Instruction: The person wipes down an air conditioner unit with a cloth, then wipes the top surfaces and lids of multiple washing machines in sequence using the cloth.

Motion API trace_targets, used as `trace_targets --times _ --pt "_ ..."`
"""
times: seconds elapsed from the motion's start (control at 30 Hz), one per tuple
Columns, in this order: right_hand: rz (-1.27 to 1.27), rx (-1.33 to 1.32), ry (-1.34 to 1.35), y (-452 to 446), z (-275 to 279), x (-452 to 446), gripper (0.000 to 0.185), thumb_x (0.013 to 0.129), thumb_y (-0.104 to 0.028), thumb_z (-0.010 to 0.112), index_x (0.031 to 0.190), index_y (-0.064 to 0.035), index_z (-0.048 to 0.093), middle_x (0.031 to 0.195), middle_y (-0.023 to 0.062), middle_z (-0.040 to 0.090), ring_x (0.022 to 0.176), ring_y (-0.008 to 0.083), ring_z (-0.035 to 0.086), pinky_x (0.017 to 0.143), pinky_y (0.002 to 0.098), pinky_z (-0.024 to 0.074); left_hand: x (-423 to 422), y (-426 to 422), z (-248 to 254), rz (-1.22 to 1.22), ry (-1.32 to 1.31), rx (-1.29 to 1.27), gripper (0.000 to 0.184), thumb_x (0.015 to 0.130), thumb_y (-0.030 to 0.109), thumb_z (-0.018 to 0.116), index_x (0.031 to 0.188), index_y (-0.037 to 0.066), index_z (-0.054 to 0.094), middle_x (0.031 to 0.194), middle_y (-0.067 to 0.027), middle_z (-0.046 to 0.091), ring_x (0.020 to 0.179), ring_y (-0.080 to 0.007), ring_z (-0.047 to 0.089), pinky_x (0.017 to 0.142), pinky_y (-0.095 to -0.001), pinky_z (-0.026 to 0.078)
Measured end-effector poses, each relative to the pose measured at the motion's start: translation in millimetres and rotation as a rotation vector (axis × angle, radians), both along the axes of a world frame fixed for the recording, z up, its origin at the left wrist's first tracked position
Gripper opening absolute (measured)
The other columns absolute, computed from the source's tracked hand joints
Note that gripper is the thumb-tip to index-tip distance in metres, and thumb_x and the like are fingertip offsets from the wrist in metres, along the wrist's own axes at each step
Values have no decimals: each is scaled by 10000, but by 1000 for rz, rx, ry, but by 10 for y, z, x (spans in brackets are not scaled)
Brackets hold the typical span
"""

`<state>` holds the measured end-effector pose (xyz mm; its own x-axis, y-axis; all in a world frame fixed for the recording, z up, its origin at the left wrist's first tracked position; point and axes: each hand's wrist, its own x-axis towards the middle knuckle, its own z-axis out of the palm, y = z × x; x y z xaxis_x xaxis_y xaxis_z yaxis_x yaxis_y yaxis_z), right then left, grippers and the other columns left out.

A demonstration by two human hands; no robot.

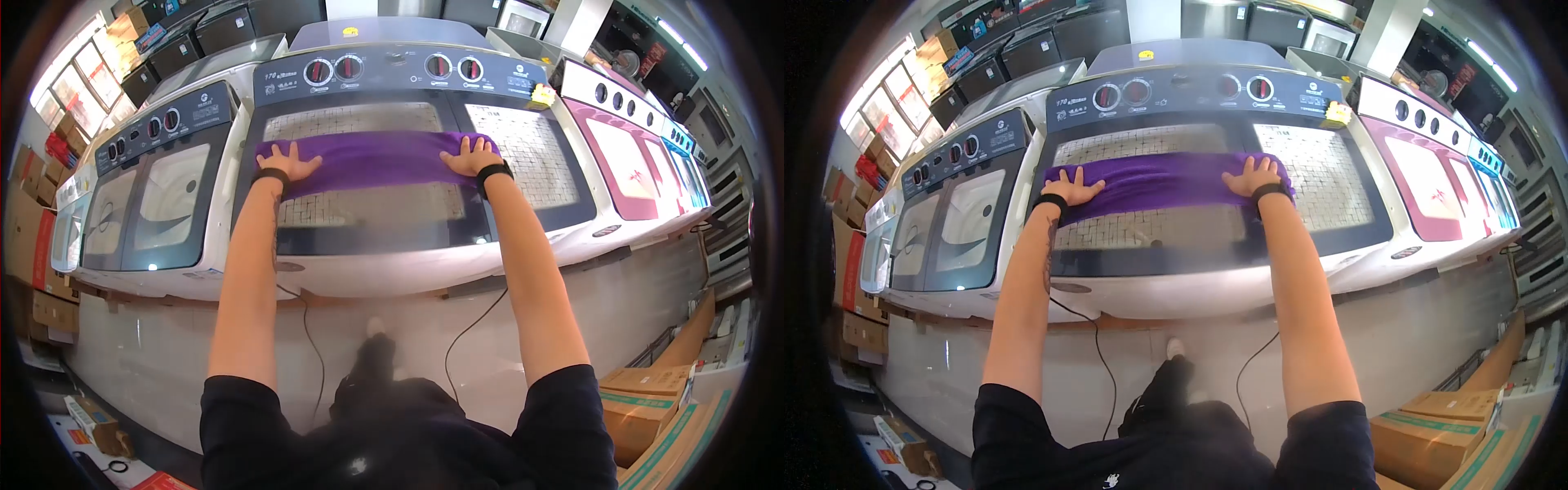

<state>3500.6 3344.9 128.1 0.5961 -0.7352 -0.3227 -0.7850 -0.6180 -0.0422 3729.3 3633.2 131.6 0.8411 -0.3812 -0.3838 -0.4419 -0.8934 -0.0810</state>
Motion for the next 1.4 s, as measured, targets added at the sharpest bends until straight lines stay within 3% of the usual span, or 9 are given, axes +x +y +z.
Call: trace_targets --times 0.1,0.5,0.7,0.83,0.93,1.07,1.17,1.33,1.4 --pt "4 2 -64 213 -65 -309 913 808 -709 398 1494 -155 161 1544 200 62 1430 362 40 1126 507 138 -297 225 -58 17 9 -68 994 739 834 312 1502 228 117 1546 -190 47 1387 -486 75 1141 -481 102" --pt "32 -7 -162 788 -196 -1096 880 829 -697 358 1498 -169 142 1557 160 51 1439 329 16 1138 474 77 -1155 857 -82 11 59 -155 1002 764 809 319 1498 155 128 1542 -202 38 1393 -476 26 1143 -493 45" --pt "27 6 -127 777 -152 -1067 904 813 -706 380 1494 -153 161 1548 190 54 1431 359 39 1139 482 90 -976 843 -128 -37 159 -74 1030 752 802 351 1495 121 140 1541 -200 71 1413 -423 39 1147 -464 37" --pt "32 -9 -41 683 -44 -913 949 791 -688 445 1473 -69 214 1521 241 130 1418 398 84 1135 483 131 -1042 769 139 -19 162 -6 1052 752 807 357 1495 102 115 1534 -216 99 1425 -381 40 1145 -460 38" --pt "27 56 54 716 301 -809 961 788 -674 462 1465 -38 218 1501 255 190 1412 404 109 1141 469 119 -944 683 361 48 407 -161 1109 696 820 475 1492 121 148 1524 -256 72 1427 -367 6 1146 -462 27" --pt "-104 2 -13 524 166 -424 969 771 -670 476 1450 -17 250 1482 228 271 1418 375 124 1146 465 78 -532 482 215 43 151 -37 1160 648 814 547 1495 135 139 1523 -261 63 1430 -344 62 1146 -420 80" --pt "-54 15 -7 332 179 -160 938 770 -673 475 1420 -13 328 1469 198 322 1413 369 154 1131 479 108 -315 311 312 29 135 -82 1203 613 797 599 1492 114 143 1514 -256 141 1416 -332 168 1129 -366 185" --pt "23 71 102 18 325 332 806 822 -643 420 1414 -97 382 1472 173 333 1394 412 186 1090 536 174 155 -36 359 16 121 -46 1202 623 770 604 1478 53 159 1517 -218 181 1413 -296 188 1129 -346 193" --pt "-15 -4 131 -78 351 543 871 802 -676 448 1423 -72 352 1456 163 361 1339 358 328 1078 462 273 361 -161 351 18 134 -65 1207 621 765 612 1475 40 163 1518 -217 178 1414 -290 185 1130 -344 188"
